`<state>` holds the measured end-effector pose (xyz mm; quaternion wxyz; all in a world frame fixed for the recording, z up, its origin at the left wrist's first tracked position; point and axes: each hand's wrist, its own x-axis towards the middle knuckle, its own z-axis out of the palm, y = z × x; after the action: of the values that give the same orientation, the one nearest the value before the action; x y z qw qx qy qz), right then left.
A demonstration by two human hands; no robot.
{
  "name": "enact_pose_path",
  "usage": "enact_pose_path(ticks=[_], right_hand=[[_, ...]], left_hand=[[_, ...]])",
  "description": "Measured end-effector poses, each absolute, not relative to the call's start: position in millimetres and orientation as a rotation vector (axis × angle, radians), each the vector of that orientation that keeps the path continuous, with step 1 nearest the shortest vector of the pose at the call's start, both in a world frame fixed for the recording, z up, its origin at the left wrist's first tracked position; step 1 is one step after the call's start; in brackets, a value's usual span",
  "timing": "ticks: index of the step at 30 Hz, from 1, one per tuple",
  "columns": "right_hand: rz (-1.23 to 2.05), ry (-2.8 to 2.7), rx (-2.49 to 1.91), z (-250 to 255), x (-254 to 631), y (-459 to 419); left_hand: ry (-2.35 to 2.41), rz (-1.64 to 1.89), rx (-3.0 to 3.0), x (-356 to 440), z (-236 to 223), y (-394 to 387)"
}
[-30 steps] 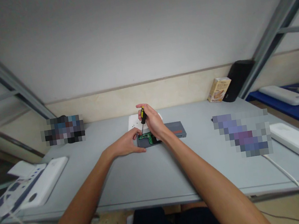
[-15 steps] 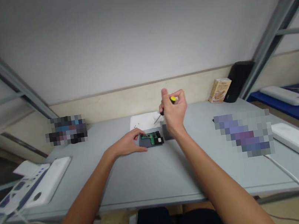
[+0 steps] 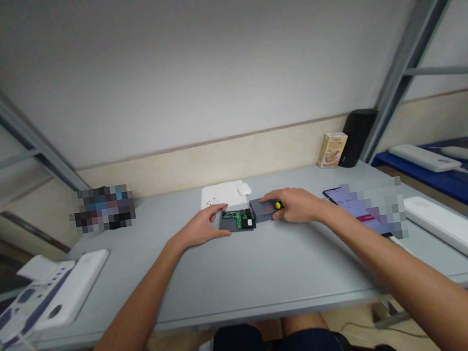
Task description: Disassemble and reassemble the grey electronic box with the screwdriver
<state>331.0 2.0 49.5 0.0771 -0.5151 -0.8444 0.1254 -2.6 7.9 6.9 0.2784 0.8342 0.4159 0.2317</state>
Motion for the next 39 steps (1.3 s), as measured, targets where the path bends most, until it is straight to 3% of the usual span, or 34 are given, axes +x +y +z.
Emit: enact_pose_path(ticks=[5, 15, 27, 39], right_hand=[[0.492, -2.515, -1.506, 56.7, 319.1, 1.7], [0.259, -2.603, -1.421, 43.0, 282.0, -31.7], [0.439, -2.554, -1.253, 35.4, 266.8, -25.6], [0.696, -0.977, -0.885, 60.7, 256.9, 47.3]], left_hand=[[1.127, 0.686, 2.226, 1.7, 2.0, 7.7], [1.108, 0.759, 2.207, 7.5, -4.8, 8.4], [1.046, 0.633, 2.33, 8.3, 3.9, 1.3], [1.019, 0.684, 2.529, 19.8, 16.6, -11.2]])
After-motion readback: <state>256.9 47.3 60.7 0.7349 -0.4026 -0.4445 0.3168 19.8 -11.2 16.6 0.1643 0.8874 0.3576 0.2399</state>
